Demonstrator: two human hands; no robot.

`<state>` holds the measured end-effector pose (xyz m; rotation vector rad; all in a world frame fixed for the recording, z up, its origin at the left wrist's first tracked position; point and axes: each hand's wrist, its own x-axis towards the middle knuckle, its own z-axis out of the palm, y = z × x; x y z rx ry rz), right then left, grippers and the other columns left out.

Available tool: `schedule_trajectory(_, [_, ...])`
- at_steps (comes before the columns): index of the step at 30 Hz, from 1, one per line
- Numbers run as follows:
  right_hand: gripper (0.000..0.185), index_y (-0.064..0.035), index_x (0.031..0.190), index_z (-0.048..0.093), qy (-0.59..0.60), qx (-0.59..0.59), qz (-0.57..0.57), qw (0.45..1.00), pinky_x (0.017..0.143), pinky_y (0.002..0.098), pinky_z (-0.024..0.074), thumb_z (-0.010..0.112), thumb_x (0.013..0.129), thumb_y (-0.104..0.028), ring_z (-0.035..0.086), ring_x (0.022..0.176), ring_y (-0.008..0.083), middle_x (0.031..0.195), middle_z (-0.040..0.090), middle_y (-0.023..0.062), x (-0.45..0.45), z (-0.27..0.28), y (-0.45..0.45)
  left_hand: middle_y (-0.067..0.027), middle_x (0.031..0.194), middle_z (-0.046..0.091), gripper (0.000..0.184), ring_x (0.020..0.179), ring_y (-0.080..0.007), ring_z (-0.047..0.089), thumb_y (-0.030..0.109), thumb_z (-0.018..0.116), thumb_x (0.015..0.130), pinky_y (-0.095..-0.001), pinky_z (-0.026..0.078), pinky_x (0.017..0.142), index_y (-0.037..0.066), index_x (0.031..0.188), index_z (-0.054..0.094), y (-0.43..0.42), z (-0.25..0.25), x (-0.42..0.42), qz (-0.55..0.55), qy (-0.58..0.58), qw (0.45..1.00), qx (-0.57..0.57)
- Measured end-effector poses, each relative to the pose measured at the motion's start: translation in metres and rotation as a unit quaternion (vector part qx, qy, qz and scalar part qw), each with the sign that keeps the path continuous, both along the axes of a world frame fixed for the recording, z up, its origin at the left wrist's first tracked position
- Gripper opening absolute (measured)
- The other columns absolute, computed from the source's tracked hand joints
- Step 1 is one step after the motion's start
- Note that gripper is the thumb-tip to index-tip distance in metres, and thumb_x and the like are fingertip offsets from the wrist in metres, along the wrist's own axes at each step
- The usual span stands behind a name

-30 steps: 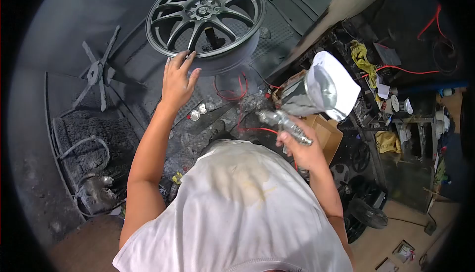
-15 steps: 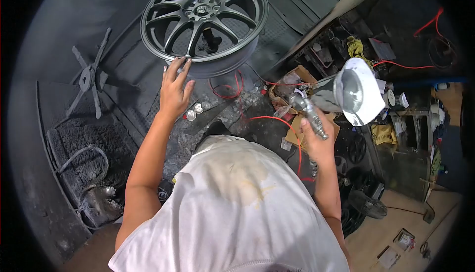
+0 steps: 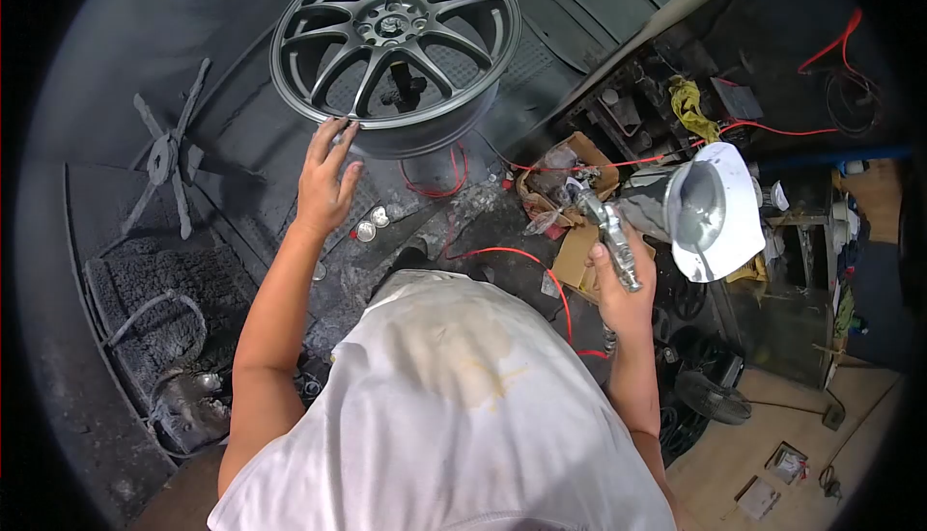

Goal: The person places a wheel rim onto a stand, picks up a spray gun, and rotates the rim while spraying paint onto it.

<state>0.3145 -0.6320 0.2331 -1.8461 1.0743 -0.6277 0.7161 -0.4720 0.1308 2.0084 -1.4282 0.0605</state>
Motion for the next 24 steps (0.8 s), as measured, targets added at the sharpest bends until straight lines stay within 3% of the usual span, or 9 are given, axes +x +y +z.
schedule_trajectory(1, [0.051, 0.0031, 0.142, 0.057, 0.0, -0.001, 0.0, 1.0, 0.07, 0.0261, 0.0506, 0.069, 0.1, -0.022, 0.062, 0.077, 0.0103, 0.087, 0.066, 0.0019, 0.0, 0.003, 0.002, -0.0154, 0.15, 0.051, 0.051, 0.145, -0.0411, 0.042, 0.019, 0.064, 0.095, -0.0507, 0.033, 0.122, 0.01, 0.145, 0.059, 0.001, -0.002, 0.002, 0.0, 0.0, 1.0, -0.001])
schedule_trajectory(3, [0.05, -0.0025, 0.143, 0.06, -0.018, 0.129, -0.004, 0.991, 0.071, 0.0257, 0.0498, 0.072, 0.098, -0.022, 0.06, 0.077, 0.0079, 0.088, 0.065, 0.0027, 0.001, 0.008, 0.009, -0.0157, 0.149, 0.052, 0.051, 0.145, -0.0411, 0.042, 0.017, 0.064, 0.094, -0.0483, 0.034, 0.121, 0.008, 0.144, 0.059, 0.001, -0.006, 0.004, 0.007, -0.011, 1.0, -0.003])
schedule_trajectory(5, [0.049, -0.002, 0.141, 0.062, -0.016, 0.153, 0.067, 0.986, 0.071, 0.0246, 0.05, 0.073, 0.097, -0.019, 0.061, 0.076, 0.0073, 0.09, 0.067, 0.0017, 0.005, 0.009, 0.023, -0.0158, 0.149, 0.052, 0.051, 0.145, -0.0412, 0.042, 0.017, 0.064, 0.094, -0.0486, 0.035, 0.121, 0.008, 0.144, 0.059, 0.001, -0.008, 0.005, 0.005, -0.011, 1.0, -0.005])
schedule_trajectory(7, [0.047, -0.0023, 0.14, 0.063, -0.044, 0.21, 0.125, 0.968, 0.08, 0.0267, 0.0515, 0.074, 0.097, -0.018, 0.063, 0.084, 0.0093, 0.099, 0.07, 0.0041, 0.011, 0.016, 0.036, -0.0158, 0.149, 0.052, 0.05, 0.145, -0.0412, 0.042, 0.017, 0.064, 0.094, -0.0489, 0.035, 0.121, 0.008, 0.144, 0.059, 0.001, -0.006, 0.007, 0.003, -0.012, 1.0, -0.008])
schedule_trajectory(10, [0.045, -0.0029, 0.138, 0.064, -0.025, 0.153, 0.14, 0.978, 0.097, 0.0324, 0.0485, 0.073, 0.097, -0.018, 0.064, 0.103, 0.0173, 0.114, 0.071, 0.0102, 0.009, 0.011, 0.038, -0.0158, 0.149, 0.053, 0.05, 0.144, -0.0412, 0.044, 0.017, 0.064, 0.094, -0.0485, 0.036, 0.12, 0.008, 0.143, 0.06, 0.002, -0.002, 0.008, -0.005, -0.009, 1.0, -0.012])
schedule_trajectory(14, [0.049, 0.0046, 0.14, 0.059, 0.002, 0.0, 0.063, 0.998, 0.071, 0.026, 0.0506, 0.069, 0.1, -0.023, 0.061, 0.075, 0.0097, 0.087, 0.066, 0.0035, -0.003, 0.006, 0.017, -0.0158, 0.148, 0.053, 0.051, 0.142, -0.0408, 0.046, 0.016, 0.063, 0.093, -0.0482, 0.037, 0.119, 0.008, 0.144, 0.06, 0.004, 0.0, 0.011, -0.017, -0.007, 1.0, -0.013])
schedule_trajectory(20, [0.046, 0.0007, 0.141, 0.061, -0.004, 0.015, -0.003, 1.0, 0.078, 0.0262, 0.0517, 0.07, 0.099, -0.016, 0.064, 0.088, 0.0108, 0.102, 0.068, 0.0084, -0.006, 0.025, 0.011, -0.015, 0.145, 0.056, 0.048, 0.141, -0.0395, 0.047, 0.016, 0.061, 0.094, -0.0474, 0.038, 0.119, 0.007, 0.141, 0.062, 0.006, -0.007, 0.023, -0.023, -0.005, 0.999, -0.033])
schedule_trajectory(22, [0.046, 0.0014, 0.14, 0.062, 0.012, 0.162, 0.058, 0.985, 0.082, 0.0269, 0.0511, 0.07, 0.097, -0.013, 0.064, 0.088, 0.0107, 0.096, 0.07, 0.0056, 0.001, 0.035, 0.023, -0.015, 0.144, 0.057, 0.046, 0.141, -0.039, 0.048, 0.016, 0.06, 0.095, -0.047, 0.038, 0.119, 0.007, 0.14, 0.063, 0.007, -0.007, 0.031, -0.024, -0.002, 0.999, -0.036])
schedule_trajectory(24, [0.045, 0.0006, 0.138, 0.063, -0.038, 0.183, 0.136, 0.973, 0.084, 0.0271, 0.0507, 0.072, 0.095, -0.011, 0.064, 0.086, 0.0109, 0.09, 0.07, 0.0032, 0.002, 0.034, 0.032, -0.0156, 0.142, 0.059, 0.042, 0.14, -0.0386, 0.049, 0.015, 0.055, 0.097, -0.046, 0.038, 0.118, 0.006, 0.136, 0.065, 0.01, -0.006, 0.043, -0.037, -0.006, 0.999, -0.032])
